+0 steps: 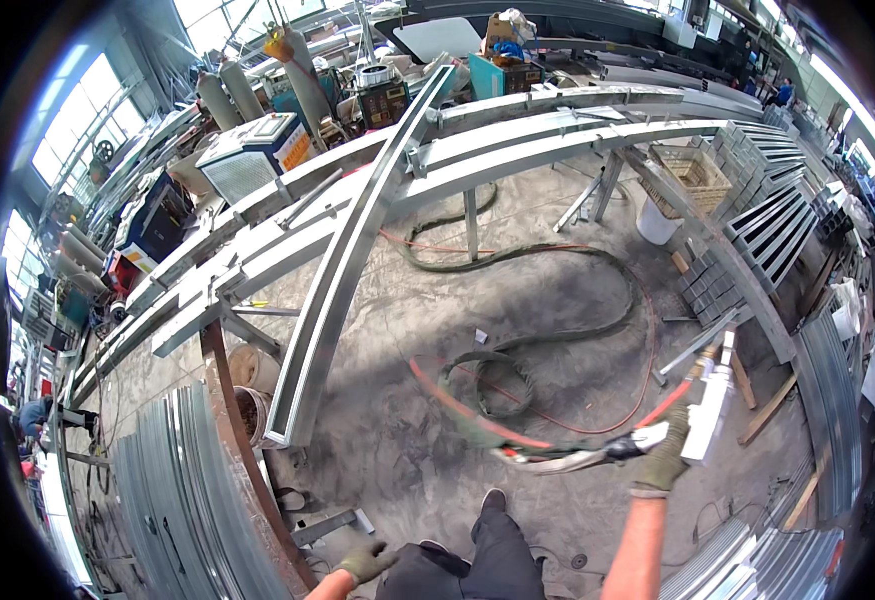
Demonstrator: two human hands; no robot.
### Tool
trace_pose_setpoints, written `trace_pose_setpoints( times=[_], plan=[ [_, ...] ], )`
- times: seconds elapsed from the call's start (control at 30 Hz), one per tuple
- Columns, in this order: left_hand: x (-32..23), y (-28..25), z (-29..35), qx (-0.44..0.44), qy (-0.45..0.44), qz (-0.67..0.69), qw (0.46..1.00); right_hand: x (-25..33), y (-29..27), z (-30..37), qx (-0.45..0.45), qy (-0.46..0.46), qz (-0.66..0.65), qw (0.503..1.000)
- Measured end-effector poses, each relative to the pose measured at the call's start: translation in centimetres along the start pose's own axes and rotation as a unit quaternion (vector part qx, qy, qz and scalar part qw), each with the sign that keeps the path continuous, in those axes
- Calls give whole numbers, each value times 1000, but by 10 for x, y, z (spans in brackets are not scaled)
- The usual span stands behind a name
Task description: The person welds metal frame components using a handheld welding torch, producing bright sparks. They position and reposition rectangular metal pieces on a workbench, then weld joints to assemble the structure.
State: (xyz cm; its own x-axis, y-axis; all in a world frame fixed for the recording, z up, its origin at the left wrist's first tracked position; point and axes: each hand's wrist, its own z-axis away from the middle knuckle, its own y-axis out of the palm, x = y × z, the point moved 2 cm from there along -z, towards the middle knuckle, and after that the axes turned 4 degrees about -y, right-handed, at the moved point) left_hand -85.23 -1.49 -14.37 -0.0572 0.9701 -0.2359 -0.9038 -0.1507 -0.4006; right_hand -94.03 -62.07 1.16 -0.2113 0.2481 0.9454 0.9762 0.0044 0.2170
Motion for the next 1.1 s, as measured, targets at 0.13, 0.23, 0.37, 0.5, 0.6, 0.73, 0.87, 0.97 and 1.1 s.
trace_pose_setpoints(
  times=[0.13,0.23,0.37,0.5,0.6,0.73,0.87,0.97,1.1],
  plan=[
    [61,-13,35,-37,-97,76,992,71,-73,-86,86,-173,253,948],
    [70,-31,50,-22,-132,56,989,87,-141,-123,138,-415,554,709],
    [83,-31,20,-59,-138,40,988,84,-150,-99,223,-130,486,835],
    [6,-91,6,-3,-76,93,993,63,-109,-45,280,-67,544,788],
    [-50,-141,-16,-49,-23,54,997,19,-81,-10,333,101,520,780],
    [-111,-222,-66,-105,48,14,993,-70,-56,31,400,-38,458,793],
    [-195,-330,-94,-208,150,45,965,-117,-36,64,401,95,486,771],
    [-273,-421,-106,-240,231,71,940,-170,-52,98,333,241,577,706],
    [-341,-511,-136,-318,272,63,906,-167,43,86,327,361,569,663]
  ],
)
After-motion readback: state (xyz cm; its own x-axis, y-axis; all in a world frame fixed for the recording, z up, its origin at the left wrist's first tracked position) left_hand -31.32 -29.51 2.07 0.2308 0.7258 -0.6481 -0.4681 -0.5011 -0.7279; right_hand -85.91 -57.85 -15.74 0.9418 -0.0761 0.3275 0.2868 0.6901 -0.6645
